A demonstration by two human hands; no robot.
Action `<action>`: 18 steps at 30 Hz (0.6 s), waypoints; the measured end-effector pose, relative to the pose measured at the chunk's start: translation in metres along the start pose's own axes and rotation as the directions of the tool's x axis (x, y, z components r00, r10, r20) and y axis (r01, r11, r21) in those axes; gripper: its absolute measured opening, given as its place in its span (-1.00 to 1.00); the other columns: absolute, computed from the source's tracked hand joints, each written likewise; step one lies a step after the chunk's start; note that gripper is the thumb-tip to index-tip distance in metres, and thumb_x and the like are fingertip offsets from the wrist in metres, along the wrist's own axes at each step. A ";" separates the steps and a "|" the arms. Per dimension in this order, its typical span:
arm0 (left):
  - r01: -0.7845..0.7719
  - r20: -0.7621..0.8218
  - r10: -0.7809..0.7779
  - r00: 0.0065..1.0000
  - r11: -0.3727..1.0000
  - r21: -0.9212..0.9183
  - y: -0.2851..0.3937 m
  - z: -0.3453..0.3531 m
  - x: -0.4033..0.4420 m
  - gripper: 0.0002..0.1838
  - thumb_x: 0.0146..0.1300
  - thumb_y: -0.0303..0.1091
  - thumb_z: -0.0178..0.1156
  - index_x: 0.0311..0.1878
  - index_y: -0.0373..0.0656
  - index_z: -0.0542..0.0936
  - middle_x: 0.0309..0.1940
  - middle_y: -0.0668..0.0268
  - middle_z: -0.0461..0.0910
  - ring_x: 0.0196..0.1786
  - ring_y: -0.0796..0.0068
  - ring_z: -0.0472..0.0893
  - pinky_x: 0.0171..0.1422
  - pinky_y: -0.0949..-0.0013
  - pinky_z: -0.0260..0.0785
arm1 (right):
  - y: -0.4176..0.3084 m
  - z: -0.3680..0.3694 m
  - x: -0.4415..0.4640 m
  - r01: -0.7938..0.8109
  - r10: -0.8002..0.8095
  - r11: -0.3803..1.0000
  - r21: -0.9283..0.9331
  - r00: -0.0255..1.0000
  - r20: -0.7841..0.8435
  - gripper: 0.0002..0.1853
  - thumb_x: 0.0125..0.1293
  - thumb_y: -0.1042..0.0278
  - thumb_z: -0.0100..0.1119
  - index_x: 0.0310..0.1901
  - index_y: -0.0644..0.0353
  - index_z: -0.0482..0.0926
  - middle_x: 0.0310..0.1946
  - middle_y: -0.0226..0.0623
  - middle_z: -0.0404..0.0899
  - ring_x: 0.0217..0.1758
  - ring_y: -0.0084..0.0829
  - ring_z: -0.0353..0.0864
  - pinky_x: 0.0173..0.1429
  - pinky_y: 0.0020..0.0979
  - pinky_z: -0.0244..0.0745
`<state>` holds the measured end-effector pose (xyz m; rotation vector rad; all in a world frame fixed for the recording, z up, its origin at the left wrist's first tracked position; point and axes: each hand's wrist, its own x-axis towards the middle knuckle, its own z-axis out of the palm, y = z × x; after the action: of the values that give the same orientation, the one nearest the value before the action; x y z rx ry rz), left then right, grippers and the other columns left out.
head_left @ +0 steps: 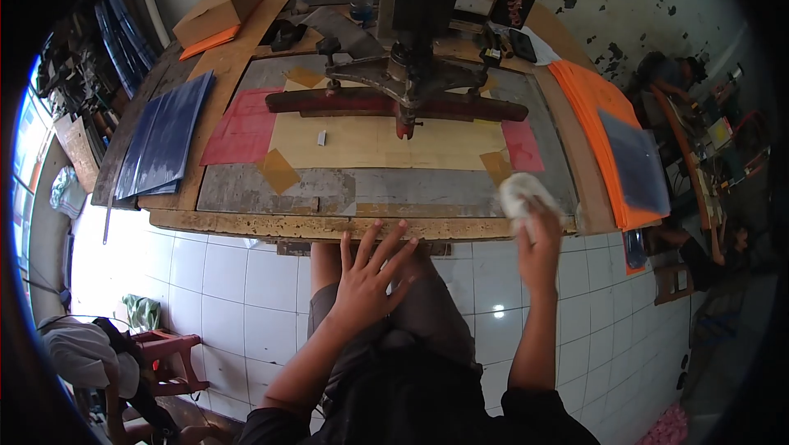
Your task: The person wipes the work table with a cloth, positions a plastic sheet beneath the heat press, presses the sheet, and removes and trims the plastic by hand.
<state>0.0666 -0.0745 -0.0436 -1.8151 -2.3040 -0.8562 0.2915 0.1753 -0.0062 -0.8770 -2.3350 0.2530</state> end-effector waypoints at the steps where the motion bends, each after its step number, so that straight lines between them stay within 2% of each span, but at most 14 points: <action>1: -0.005 -0.003 0.005 1.000 1.000 0.001 0.000 0.001 0.001 -0.20 0.37 -0.06 0.48 0.67 0.22 0.46 0.78 0.40 0.26 0.82 0.05 0.14 0.79 -0.51 -0.21 | 0.004 0.003 -0.002 -0.028 0.026 0.998 -0.055 0.999 -0.024 -0.42 0.49 0.44 0.34 0.53 0.06 0.58 0.44 -0.02 0.59 0.60 0.08 0.47 0.67 0.18 0.29; 3: -0.002 -0.003 0.002 1.000 1.000 0.007 -0.001 0.003 0.000 -0.22 0.36 -0.01 0.48 0.63 0.21 0.50 0.77 0.39 0.29 0.82 0.03 0.14 0.78 -0.53 -0.24 | -0.001 0.003 0.001 -0.080 0.068 0.983 -0.166 0.995 -0.077 -0.42 0.50 0.44 0.34 0.53 0.06 0.57 0.44 0.01 0.58 0.59 0.09 0.46 0.67 0.19 0.28; 4: 0.003 -0.006 -0.003 1.000 1.000 0.009 -0.001 0.004 0.000 -0.24 0.35 0.01 0.49 0.61 0.21 0.53 0.77 0.38 0.30 0.82 0.02 0.15 0.77 -0.54 -0.26 | -0.014 0.010 -0.006 -0.009 0.002 0.992 -0.124 0.999 -0.052 -0.41 0.51 0.44 0.33 0.55 0.03 0.55 0.48 0.02 0.54 0.60 0.11 0.45 0.67 0.20 0.27; 5: 0.002 -0.006 -0.002 1.000 1.000 0.011 0.000 0.005 0.001 -0.24 0.35 0.01 0.48 0.61 0.21 0.52 0.77 0.38 0.30 0.82 0.02 0.14 0.77 -0.54 -0.26 | -0.035 0.014 -0.011 0.080 -0.080 0.997 0.015 0.996 0.027 -0.39 0.50 0.46 0.35 0.56 -0.01 0.56 0.53 -0.04 0.51 0.62 0.11 0.43 0.69 0.20 0.26; 6: 0.002 -0.005 -0.002 1.000 1.000 0.015 0.000 0.004 0.001 -0.23 0.35 0.01 0.48 0.62 0.21 0.52 0.77 0.38 0.30 0.83 0.02 0.14 0.77 -0.54 -0.26 | -0.053 0.022 -0.016 0.242 -0.248 0.967 0.079 0.966 0.073 -0.36 0.46 0.47 0.38 0.56 -0.06 0.57 0.58 -0.11 0.49 0.65 0.10 0.41 0.71 0.20 0.26; 8: 0.001 0.002 -0.002 1.000 1.000 0.016 -0.001 0.003 0.000 -0.23 0.36 0.01 0.48 0.62 0.21 0.52 0.77 0.38 0.30 0.83 0.02 0.13 0.77 -0.53 -0.25 | -0.092 0.019 -0.017 0.320 -0.380 0.911 0.259 0.896 0.230 -0.39 0.46 0.45 0.37 0.53 -0.07 0.60 0.59 -0.16 0.50 0.69 0.04 0.40 0.70 0.21 0.26; 10: 0.001 0.012 -0.001 1.000 1.000 0.009 -0.002 0.004 -0.001 -0.22 0.36 0.02 0.48 0.63 0.20 0.51 0.77 0.37 0.29 0.83 0.02 0.12 0.78 -0.53 -0.25 | -0.082 0.022 0.001 0.342 -0.394 0.906 0.248 0.896 0.204 -0.43 0.49 0.45 0.33 0.51 -0.03 0.61 0.53 -0.15 0.56 0.64 0.04 0.46 0.67 0.17 0.30; 12: 0.004 0.004 -0.004 1.000 1.000 -0.002 0.001 0.001 -0.001 -0.19 0.36 -0.05 0.47 0.67 0.20 0.46 0.79 0.38 0.26 0.83 0.03 0.13 0.79 -0.50 -0.24 | -0.067 0.030 0.025 0.221 -0.252 0.951 0.216 0.960 0.126 -0.47 0.48 0.45 0.34 0.47 0.03 0.63 0.47 -0.14 0.60 0.56 0.04 0.52 0.62 0.11 0.37; 13: -0.001 -0.004 0.001 1.000 1.000 -0.008 0.002 0.000 0.000 -0.17 0.36 -0.08 0.47 0.69 0.20 0.43 0.79 0.39 0.24 0.83 0.04 0.13 0.80 -0.49 -0.24 | -0.067 0.031 0.035 0.188 -0.198 0.975 0.121 0.978 0.072 -0.51 0.49 0.43 0.36 0.43 0.08 0.65 0.41 -0.11 0.63 0.47 0.04 0.58 0.56 0.03 0.44; 16: -0.003 0.007 0.003 1.000 1.000 0.004 -0.001 0.003 -0.001 -0.21 0.37 0.02 0.46 0.65 0.19 0.50 0.78 0.37 0.28 0.83 0.03 0.11 0.78 -0.51 -0.25 | -0.065 0.032 0.049 0.198 -0.221 0.969 0.145 0.962 0.162 -0.53 0.48 0.37 0.38 0.40 0.11 0.67 0.37 -0.05 0.65 0.44 0.05 0.59 0.51 -0.02 0.49; 17: -0.009 0.003 0.009 1.000 1.000 0.003 -0.002 0.002 0.000 -0.21 0.37 0.02 0.46 0.65 0.19 0.50 0.78 0.37 0.28 0.83 0.03 0.11 0.79 -0.51 -0.26 | -0.067 0.025 0.053 0.211 -0.249 0.958 0.196 0.949 0.195 -0.57 0.59 0.29 0.32 0.41 0.14 0.66 0.31 -0.09 0.71 0.40 -0.05 0.67 0.48 -0.08 0.54; 18: -0.011 -0.001 0.011 1.000 1.000 0.001 -0.002 0.002 -0.001 -0.21 0.37 0.02 0.46 0.65 0.18 0.50 0.78 0.37 0.28 0.83 0.03 0.11 0.79 -0.51 -0.26 | -0.063 0.019 0.055 0.048 -0.131 0.940 0.337 0.965 0.227 -0.58 0.63 0.26 0.28 0.42 0.16 0.65 0.30 -0.12 0.72 0.38 -0.12 0.69 0.46 -0.11 0.57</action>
<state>0.0657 -0.0744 -0.0458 -1.8255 -2.2909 -0.8541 0.2146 0.1640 0.0291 -0.5985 -2.4516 0.7275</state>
